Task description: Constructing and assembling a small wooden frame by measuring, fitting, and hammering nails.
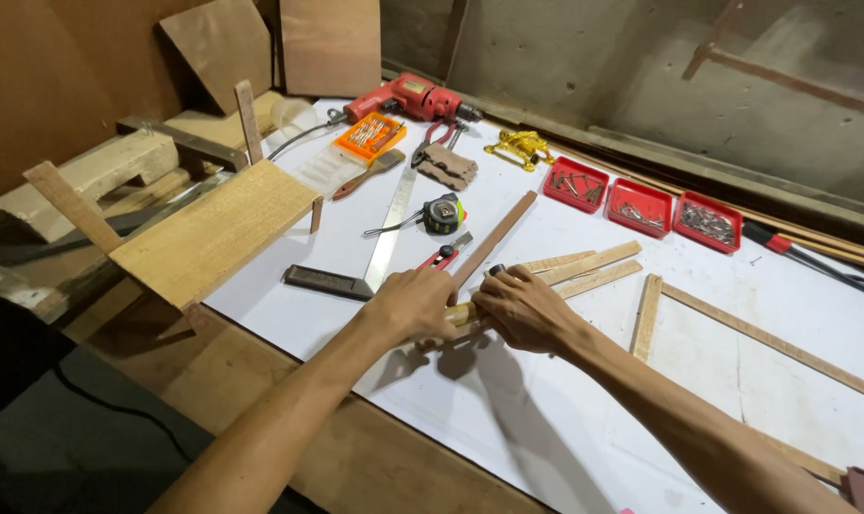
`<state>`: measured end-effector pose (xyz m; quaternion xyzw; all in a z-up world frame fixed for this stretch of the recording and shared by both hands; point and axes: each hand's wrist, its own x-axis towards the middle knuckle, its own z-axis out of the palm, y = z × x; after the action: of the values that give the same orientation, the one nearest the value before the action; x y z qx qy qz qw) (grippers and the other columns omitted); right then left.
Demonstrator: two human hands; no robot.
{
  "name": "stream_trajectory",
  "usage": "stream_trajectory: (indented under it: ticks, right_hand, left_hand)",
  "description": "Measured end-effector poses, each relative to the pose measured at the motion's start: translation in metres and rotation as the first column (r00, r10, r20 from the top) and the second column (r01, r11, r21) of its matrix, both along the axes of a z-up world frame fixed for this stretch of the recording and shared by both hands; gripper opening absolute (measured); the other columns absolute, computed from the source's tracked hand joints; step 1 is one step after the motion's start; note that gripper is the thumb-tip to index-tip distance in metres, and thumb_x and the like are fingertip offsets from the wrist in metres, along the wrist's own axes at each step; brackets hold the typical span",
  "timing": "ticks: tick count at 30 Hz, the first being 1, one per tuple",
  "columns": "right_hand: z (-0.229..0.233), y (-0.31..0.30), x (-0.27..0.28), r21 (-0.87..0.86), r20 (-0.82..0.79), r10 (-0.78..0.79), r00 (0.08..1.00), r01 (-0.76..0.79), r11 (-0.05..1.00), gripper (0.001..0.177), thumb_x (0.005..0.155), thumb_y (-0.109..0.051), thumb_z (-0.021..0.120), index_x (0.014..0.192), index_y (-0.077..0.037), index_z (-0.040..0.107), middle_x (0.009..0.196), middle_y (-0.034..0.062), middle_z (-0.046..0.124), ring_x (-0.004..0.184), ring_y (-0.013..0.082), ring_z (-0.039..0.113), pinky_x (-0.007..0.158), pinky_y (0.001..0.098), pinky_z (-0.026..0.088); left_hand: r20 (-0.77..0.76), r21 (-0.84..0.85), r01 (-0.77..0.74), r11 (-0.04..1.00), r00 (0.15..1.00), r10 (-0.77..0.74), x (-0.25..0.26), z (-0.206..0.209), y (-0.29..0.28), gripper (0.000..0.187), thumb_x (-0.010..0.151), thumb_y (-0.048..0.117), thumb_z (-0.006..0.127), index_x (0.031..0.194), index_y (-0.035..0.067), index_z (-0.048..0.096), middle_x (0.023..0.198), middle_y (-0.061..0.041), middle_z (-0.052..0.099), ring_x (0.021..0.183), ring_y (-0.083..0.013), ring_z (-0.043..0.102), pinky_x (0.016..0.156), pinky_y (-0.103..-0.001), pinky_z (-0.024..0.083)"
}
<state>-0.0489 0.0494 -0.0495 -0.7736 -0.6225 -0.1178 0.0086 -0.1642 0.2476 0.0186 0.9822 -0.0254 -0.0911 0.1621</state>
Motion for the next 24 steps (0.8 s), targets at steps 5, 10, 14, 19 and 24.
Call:
stream_trajectory:
  ticks: [5,10,14,19,24]
  right_hand:
    - [0.039,-0.028,-0.012,0.074,-0.008,-0.098,0.995,0.098,0.992,0.019,0.092,-0.024,0.064,0.103,-0.010,0.072,0.102,0.0065,0.068,0.098,0.0234,0.063,0.094,0.0395,0.045]
    - [0.075,-0.086,-0.034,0.086,-0.082,-0.215,0.973,0.222,0.971,0.015,0.091,-0.025,0.065,0.097,-0.016,0.076,0.095,0.0063,0.068,0.094,0.0240,0.062,0.086,0.0399,0.043]
    - [0.088,-0.137,-0.038,0.026,-0.217,-0.392,0.894,0.407,0.913,0.027,0.092,-0.036,0.068,0.109,-0.016,0.075,0.098,0.0050,0.069,0.096,0.0209,0.063,0.090,0.0375,0.042]
    - [0.093,-0.201,-0.017,0.197,-0.209,-0.426,0.880,0.465,0.863,0.046,0.090,-0.040,0.071,0.126,-0.012,0.068,0.109,0.0093,0.068,0.099,0.0249,0.062,0.096,0.0418,0.045]
    - [0.070,-0.241,0.032,0.139,-0.303,-0.593,0.746,0.651,0.747,0.050,0.086,-0.040,0.070,0.131,-0.017,0.065,0.119,0.0099,0.066,0.105,0.0269,0.061,0.094,0.0435,0.051]
  left_hand:
    - [0.285,0.064,0.005,0.998,0.958,-0.023,0.030,-0.043,-0.046,0.018,0.084,0.015,0.071,0.099,0.005,0.070,0.096,-0.017,0.075,0.093,-0.0342,0.073,0.078,-0.047,0.059]
    - [0.292,-0.010,0.086,0.996,0.953,-0.079,0.021,-0.002,-0.101,0.022,0.086,0.018,0.067,0.105,0.007,0.067,0.096,-0.018,0.074,0.095,-0.0360,0.072,0.081,-0.050,0.056]
    - [0.155,-0.065,0.143,0.988,0.979,-0.132,0.017,0.027,-0.134,0.025,0.081,0.023,0.071,0.103,0.012,0.068,0.097,-0.015,0.074,0.094,-0.0354,0.070,0.080,-0.051,0.055]
    - [0.087,-0.050,0.170,0.984,0.983,-0.165,0.052,0.016,-0.153,0.023,0.082,0.028,0.071,0.098,0.010,0.070,0.094,-0.015,0.074,0.092,-0.0349,0.070,0.080,-0.050,0.055]
    - [0.170,-0.092,0.205,0.974,0.967,-0.187,0.099,0.002,-0.162,0.028,0.084,0.030,0.067,0.104,0.011,0.069,0.089,-0.015,0.073,0.084,-0.0357,0.070,0.076,-0.049,0.054]
